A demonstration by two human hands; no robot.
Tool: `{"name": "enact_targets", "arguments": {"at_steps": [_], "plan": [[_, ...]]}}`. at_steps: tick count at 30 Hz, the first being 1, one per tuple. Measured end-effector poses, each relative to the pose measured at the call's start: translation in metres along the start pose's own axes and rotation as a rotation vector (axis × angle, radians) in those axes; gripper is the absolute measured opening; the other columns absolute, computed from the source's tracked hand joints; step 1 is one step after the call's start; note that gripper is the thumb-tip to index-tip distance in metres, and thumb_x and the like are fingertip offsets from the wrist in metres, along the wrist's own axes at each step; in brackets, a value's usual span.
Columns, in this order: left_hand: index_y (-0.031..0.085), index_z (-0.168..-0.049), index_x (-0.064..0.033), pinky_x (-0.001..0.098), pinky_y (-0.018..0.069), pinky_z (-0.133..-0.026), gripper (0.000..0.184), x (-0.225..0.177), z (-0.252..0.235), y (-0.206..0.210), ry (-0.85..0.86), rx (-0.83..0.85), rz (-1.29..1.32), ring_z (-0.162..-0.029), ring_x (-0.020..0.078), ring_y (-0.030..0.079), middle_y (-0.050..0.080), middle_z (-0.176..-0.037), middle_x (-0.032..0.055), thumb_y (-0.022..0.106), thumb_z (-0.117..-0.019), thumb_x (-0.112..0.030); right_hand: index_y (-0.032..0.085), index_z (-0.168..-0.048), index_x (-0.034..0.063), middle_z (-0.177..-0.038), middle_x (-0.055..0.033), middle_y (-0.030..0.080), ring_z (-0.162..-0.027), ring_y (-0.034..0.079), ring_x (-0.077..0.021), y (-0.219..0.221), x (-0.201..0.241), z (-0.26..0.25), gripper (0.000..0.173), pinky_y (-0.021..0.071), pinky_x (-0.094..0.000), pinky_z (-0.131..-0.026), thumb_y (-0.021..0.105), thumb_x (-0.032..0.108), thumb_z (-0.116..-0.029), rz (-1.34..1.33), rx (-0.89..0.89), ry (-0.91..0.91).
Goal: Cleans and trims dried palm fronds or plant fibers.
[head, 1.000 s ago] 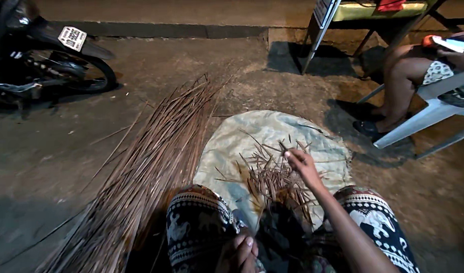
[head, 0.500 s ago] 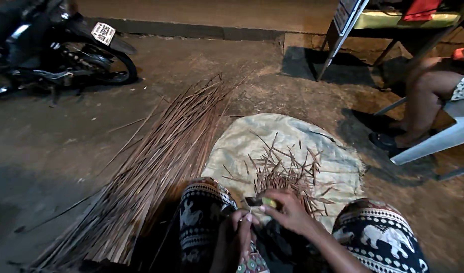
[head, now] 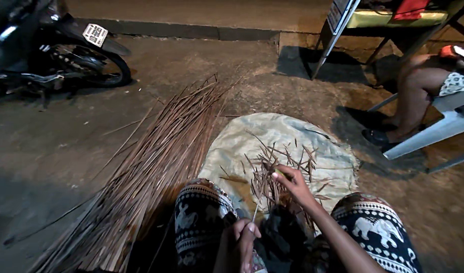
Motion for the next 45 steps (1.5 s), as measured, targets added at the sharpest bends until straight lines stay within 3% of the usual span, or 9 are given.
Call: {"name": "enact_targets", "arguments": {"at_steps": [9,17,21,23,26,30,35,41,45], "plan": [[0.064,-0.096,-0.0098,0.0145,0.0440,-0.046,0.027,0.016,0.018,-0.003,0.069,0.062,0.105,-0.047,-0.0050,0.048,0.052,-0.058,-0.0157,0.038,-0.1038,-0.006,0.067,-0.099,0.0042,-0.061,0.0143,0.048,-0.048,0.038,0.0057,-0.082,-0.062,-0.020,0.022,0.0330,-0.0130,-0.047,0.048,0.014,-0.1039,-0.177,-0.284,0.169],[0.067,-0.093,-0.0217,0.0109,0.0377,-0.042,0.040,0.025,0.002,-0.004,-0.061,0.161,0.487,-0.043,-0.0071,0.044,0.051,-0.054,-0.0163,0.031,-0.1087,-0.020,0.071,-0.105,-0.0026,-0.081,0.0054,0.066,-0.065,0.053,0.0072,0.000,0.014,0.006,0.027,0.0466,-0.0146,-0.062,0.059,0.021,-0.0983,-0.079,0.032,0.019],[0.064,-0.091,-0.0204,0.0101,0.0386,-0.042,0.041,0.023,-0.004,-0.003,-0.095,0.185,0.605,-0.042,-0.0071,0.045,0.049,-0.053,-0.0158,0.027,-0.1095,-0.019,0.075,-0.107,0.0016,-0.087,-0.0141,0.074,-0.073,0.070,-0.0244,0.052,0.045,0.026,0.037,0.0561,-0.0495,-0.070,0.061,0.035,-0.0996,0.172,0.336,-0.103],[0.063,-0.089,-0.0186,0.0088,0.0377,-0.042,0.044,0.018,-0.003,-0.003,-0.127,0.155,0.625,-0.042,-0.0076,0.045,0.050,-0.053,-0.0151,0.024,-0.1096,-0.016,0.076,-0.109,0.0052,-0.086,-0.0149,0.074,-0.074,0.071,-0.0301,0.059,0.047,0.028,0.037,0.0543,-0.0556,-0.069,0.061,0.038,-0.0998,0.250,0.371,-0.096],[0.063,-0.088,-0.0192,0.0076,0.0372,-0.042,0.048,0.016,-0.002,-0.003,-0.140,0.154,0.599,-0.042,-0.0086,0.046,0.053,-0.054,-0.0157,0.020,-0.1100,-0.014,0.075,-0.110,0.0063,-0.083,-0.0131,0.072,-0.073,0.069,-0.0277,0.044,0.031,0.017,0.039,0.0536,-0.0540,-0.069,0.060,0.041,-0.1001,0.271,0.316,0.014],[0.066,-0.091,-0.0203,0.0087,0.0381,-0.042,0.045,0.025,0.004,-0.001,-0.164,0.206,0.549,-0.042,-0.0085,0.045,0.049,-0.053,-0.0180,0.025,-0.1101,-0.016,0.074,-0.110,0.0047,-0.086,-0.0059,0.069,-0.075,0.062,-0.0138,0.007,-0.008,-0.002,0.037,0.0523,-0.0410,-0.074,0.060,0.037,-0.0999,0.159,0.171,0.206],[0.072,-0.099,-0.0225,0.0096,0.0413,-0.043,0.040,0.032,0.012,0.006,-0.179,0.274,0.531,-0.043,-0.0076,0.047,0.054,-0.056,-0.0169,0.034,-0.1095,-0.022,0.072,-0.105,0.0050,-0.080,0.0037,0.062,-0.066,0.050,-0.0019,-0.018,-0.034,-0.020,0.032,0.0450,-0.0272,-0.066,0.058,0.033,-0.1005,0.092,0.062,0.199],[0.068,-0.092,-0.0275,0.0089,0.0417,-0.044,0.038,0.032,0.010,0.007,-0.201,0.328,0.697,-0.043,-0.0076,0.047,0.049,-0.053,-0.0173,0.035,-0.1104,-0.023,0.072,-0.104,0.0040,-0.080,0.0027,0.061,-0.067,0.049,-0.0019,-0.009,-0.052,-0.024,0.029,0.0443,-0.0250,-0.067,0.059,0.030,-0.1017,0.068,0.077,0.225],[0.066,-0.091,-0.0234,0.0079,0.0403,-0.044,0.037,0.035,0.010,0.009,-0.244,0.294,0.848,-0.042,-0.0076,0.047,0.050,-0.053,-0.0164,0.036,-0.1110,-0.021,0.073,-0.108,0.0045,-0.087,-0.0019,0.065,-0.073,0.054,-0.0080,-0.005,-0.067,-0.025,0.031,0.0477,-0.0337,-0.073,0.060,0.032,-0.1018,0.078,0.090,0.288]]}}
Point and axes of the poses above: each hand's wrist, its own z-axis away from the middle knuckle, its own y-axis out of the palm, x = y × z, the point moved 9 cm from there along -z, towards the middle knuckle
